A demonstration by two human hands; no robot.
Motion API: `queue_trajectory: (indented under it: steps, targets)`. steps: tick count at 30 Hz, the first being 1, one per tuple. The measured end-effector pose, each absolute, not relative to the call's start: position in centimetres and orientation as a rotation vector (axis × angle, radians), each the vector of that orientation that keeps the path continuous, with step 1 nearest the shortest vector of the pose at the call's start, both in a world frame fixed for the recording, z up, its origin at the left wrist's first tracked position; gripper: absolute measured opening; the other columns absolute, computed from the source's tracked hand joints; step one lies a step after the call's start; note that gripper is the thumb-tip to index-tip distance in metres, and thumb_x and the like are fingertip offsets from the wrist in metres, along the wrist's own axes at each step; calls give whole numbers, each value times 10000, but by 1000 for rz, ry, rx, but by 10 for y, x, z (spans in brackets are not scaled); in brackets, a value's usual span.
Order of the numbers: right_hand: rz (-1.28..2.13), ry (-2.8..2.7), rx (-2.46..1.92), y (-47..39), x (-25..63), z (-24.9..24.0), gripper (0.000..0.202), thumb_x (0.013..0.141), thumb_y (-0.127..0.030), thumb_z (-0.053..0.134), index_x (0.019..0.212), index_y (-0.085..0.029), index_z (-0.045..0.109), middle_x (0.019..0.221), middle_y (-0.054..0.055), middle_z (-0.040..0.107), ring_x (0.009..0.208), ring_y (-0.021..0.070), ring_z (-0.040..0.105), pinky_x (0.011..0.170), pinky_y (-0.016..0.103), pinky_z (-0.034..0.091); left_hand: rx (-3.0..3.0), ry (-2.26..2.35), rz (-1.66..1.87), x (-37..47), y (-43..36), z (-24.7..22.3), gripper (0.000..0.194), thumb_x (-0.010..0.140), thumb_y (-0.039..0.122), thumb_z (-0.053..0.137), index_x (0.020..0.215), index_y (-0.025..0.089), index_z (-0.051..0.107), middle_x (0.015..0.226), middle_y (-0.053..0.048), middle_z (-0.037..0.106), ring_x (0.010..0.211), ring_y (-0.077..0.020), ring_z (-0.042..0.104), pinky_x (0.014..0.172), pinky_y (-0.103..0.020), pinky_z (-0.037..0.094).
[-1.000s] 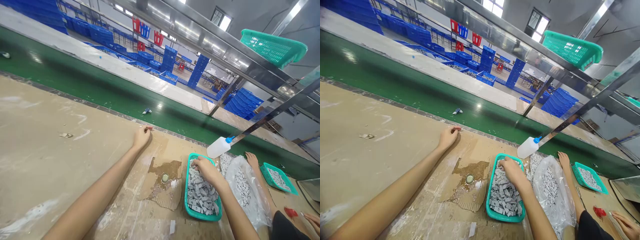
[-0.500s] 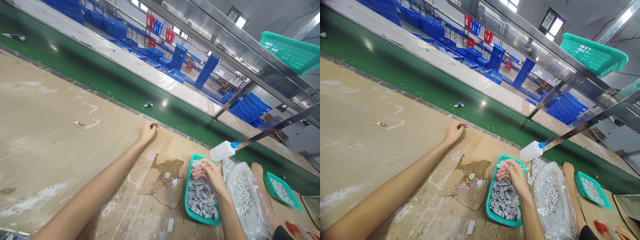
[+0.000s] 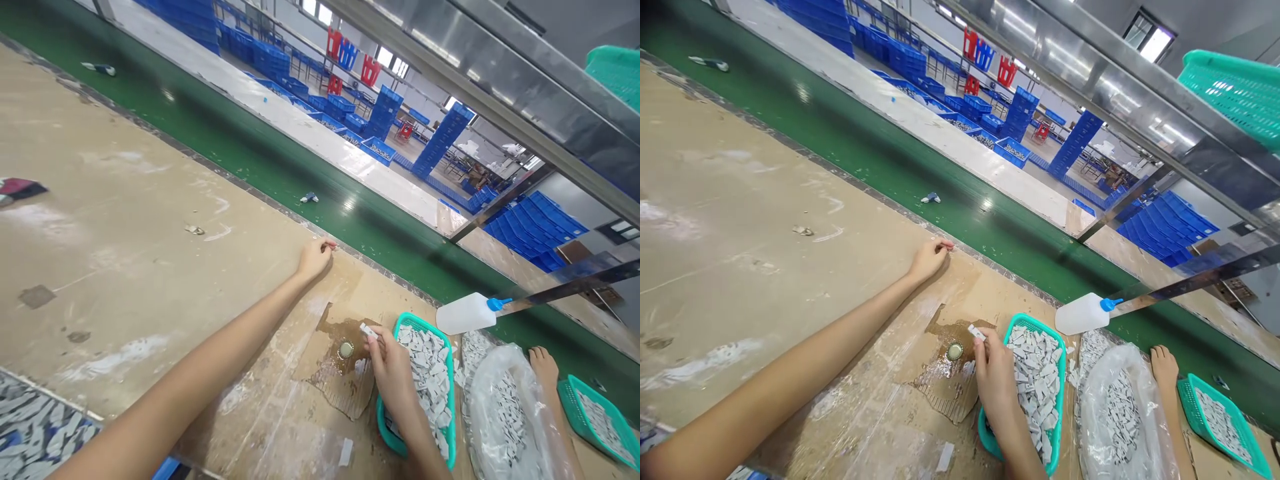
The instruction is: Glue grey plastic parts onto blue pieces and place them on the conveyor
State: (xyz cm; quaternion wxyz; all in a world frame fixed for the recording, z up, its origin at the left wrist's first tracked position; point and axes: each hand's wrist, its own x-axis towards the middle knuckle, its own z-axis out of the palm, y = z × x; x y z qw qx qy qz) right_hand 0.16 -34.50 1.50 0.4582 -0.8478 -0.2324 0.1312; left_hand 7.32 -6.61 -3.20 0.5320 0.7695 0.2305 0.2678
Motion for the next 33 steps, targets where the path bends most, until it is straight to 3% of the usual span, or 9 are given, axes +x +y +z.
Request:
queue_trajectory:
  steps: [4,11,14,23,29,33]
  targets:
    - [110,-690,-2211,-347,-2,12,295,965,-378,474,1001,-199,705,935,82,708,816,194,672,728,291,527,1840,554,640,73,-67,-33,296,787,113,428,913,154,692,970,-76,745,963,-226,682,935,-336,512]
    - [360,-675,-2204,-345,-3,4,136,848,-190,499,894,-177,626,781,33,688,685,156,668,635,237,517,1852,551,624,75,-68,-32,300,799,107,418,920,133,691,995,-88,743,969,-222,682,933,-320,512]
    - [371,-676,-2244,-346,-4,4,163,766,-113,503,871,-180,608,764,13,668,661,142,654,622,221,499,1869,550,621,75,-69,-31,303,786,105,429,930,134,693,996,-85,745,973,-222,681,938,-318,508]
    - [389,-693,-2232,-348,-5,11,144,875,-225,530,894,-168,661,866,56,696,789,172,670,709,250,520,1903,555,624,73,-69,-31,309,791,107,434,948,137,698,997,-77,748,983,-216,678,947,-316,496]
    - [411,-648,-2281,-347,-4,5,296,897,-163,534,1151,-162,688,999,87,735,884,208,696,824,319,533,1910,560,619,74,-69,-32,331,776,82,434,960,137,704,983,-69,750,982,-212,681,936,-302,496]
    - [360,-672,-2324,-346,-6,3,257,901,-133,535,1084,-154,713,1038,100,716,947,228,680,859,347,526,1914,560,619,74,-69,-32,341,778,85,433,974,133,708,991,-71,749,991,-212,681,937,-300,495]
